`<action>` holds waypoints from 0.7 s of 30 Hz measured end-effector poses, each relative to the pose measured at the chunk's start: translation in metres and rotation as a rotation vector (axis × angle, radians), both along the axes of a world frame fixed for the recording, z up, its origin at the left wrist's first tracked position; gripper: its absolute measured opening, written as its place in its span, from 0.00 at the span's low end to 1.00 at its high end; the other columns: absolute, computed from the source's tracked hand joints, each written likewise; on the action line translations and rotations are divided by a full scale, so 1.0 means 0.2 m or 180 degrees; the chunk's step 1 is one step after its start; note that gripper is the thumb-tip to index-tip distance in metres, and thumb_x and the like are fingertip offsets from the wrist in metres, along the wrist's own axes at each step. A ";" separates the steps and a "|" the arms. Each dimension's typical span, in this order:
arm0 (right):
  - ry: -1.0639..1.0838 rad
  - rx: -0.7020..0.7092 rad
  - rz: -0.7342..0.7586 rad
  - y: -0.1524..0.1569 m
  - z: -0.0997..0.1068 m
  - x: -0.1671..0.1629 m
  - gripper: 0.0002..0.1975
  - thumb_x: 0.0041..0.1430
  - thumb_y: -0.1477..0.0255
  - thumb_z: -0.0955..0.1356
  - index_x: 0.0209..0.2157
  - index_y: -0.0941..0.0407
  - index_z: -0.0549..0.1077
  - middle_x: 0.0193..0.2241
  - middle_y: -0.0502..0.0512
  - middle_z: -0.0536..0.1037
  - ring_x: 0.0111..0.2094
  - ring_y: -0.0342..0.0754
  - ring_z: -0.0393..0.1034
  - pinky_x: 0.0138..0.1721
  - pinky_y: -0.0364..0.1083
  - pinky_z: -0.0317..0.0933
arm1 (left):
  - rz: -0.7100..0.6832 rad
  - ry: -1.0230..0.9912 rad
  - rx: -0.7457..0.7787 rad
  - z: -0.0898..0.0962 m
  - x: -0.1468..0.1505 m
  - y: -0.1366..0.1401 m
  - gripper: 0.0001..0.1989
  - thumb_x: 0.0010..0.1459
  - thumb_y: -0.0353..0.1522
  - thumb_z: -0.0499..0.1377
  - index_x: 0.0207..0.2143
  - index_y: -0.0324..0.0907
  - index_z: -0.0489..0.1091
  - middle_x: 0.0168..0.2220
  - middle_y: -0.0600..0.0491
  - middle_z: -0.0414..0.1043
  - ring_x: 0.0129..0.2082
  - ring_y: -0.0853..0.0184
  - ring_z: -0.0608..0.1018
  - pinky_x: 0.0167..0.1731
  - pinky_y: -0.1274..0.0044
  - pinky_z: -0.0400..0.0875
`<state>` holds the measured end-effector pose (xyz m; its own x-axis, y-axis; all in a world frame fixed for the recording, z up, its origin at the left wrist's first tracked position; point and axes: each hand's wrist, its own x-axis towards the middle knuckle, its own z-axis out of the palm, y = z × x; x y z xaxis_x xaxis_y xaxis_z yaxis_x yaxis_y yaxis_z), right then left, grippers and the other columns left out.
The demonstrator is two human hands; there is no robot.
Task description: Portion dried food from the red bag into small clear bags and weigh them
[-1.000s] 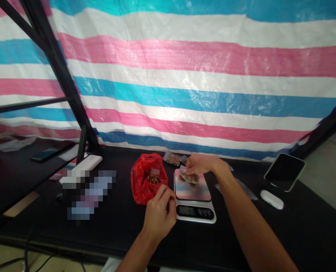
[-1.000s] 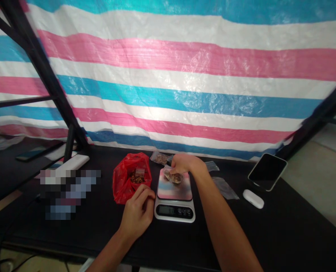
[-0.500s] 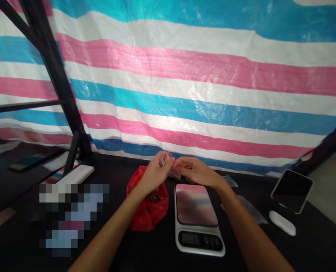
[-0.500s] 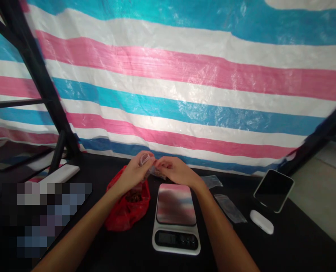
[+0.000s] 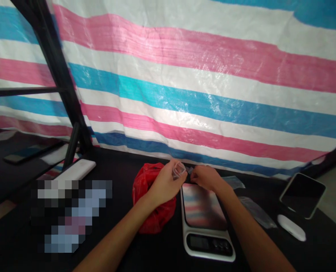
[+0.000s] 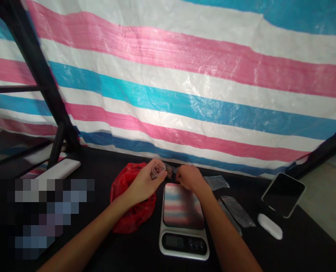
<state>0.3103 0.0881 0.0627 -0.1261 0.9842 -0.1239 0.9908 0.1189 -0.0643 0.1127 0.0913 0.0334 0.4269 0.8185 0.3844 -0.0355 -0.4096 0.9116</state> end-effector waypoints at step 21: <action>0.1667 0.1874 0.0717 -0.16 0.40 -0.02 0.15 0.67 0.65 0.66 0.51 0.53 0.76 0.44 0.58 0.78 0.37 0.48 0.72 0.42 0.49 0.68 | -0.0526 -0.0244 -0.0468 -0.01 0.11 -0.17 0.16 0.64 0.45 0.58 0.46 0.45 0.64 0.34 0.54 0.66 0.34 0.68 0.70 0.34 0.76 0.67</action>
<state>0.3061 0.0552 0.1437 -0.2266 0.8138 0.5351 0.7980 0.4701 -0.3771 0.1352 0.0581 0.0305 0.5340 0.7894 0.3027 -0.1625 -0.2555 0.9531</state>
